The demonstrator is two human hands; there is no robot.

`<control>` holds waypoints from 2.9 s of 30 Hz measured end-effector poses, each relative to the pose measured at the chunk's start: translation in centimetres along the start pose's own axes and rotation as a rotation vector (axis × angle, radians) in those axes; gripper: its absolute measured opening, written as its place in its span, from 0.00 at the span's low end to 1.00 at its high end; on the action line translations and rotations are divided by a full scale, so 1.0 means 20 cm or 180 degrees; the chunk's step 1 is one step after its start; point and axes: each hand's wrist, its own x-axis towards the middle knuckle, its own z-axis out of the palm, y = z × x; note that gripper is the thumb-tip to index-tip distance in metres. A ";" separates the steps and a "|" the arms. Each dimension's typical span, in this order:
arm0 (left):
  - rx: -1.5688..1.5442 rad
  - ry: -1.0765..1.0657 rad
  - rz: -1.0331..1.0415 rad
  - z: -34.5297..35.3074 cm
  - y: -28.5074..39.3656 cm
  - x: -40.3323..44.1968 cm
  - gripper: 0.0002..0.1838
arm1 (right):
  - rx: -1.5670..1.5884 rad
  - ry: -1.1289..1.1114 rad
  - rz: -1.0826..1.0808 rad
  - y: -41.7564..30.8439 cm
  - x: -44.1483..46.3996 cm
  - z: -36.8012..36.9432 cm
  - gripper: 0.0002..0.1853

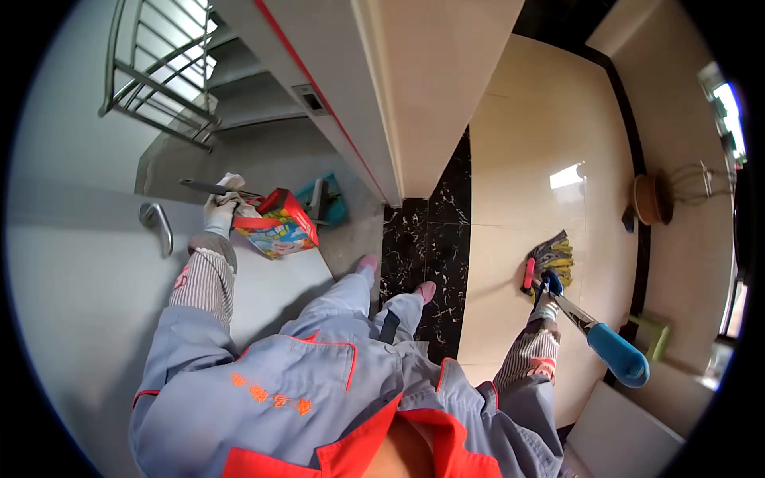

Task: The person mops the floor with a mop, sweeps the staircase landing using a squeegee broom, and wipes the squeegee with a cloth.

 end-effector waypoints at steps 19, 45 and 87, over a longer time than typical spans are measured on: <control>0.4612 0.0265 0.1145 0.16 0.19 0.61 0.24 | -0.1359 -0.0380 -0.0252 -0.31 -0.05 0.67 0.18; 0.3238 -0.4656 0.0342 1.79 0.16 -0.69 0.39 | -0.1667 -0.1889 -0.1392 -0.95 -0.67 1.78 0.14; 0.4020 -0.7259 -0.1504 2.05 -1.50 -1.38 0.18 | -0.2323 -0.0453 0.2005 0.08 -0.69 0.35 0.15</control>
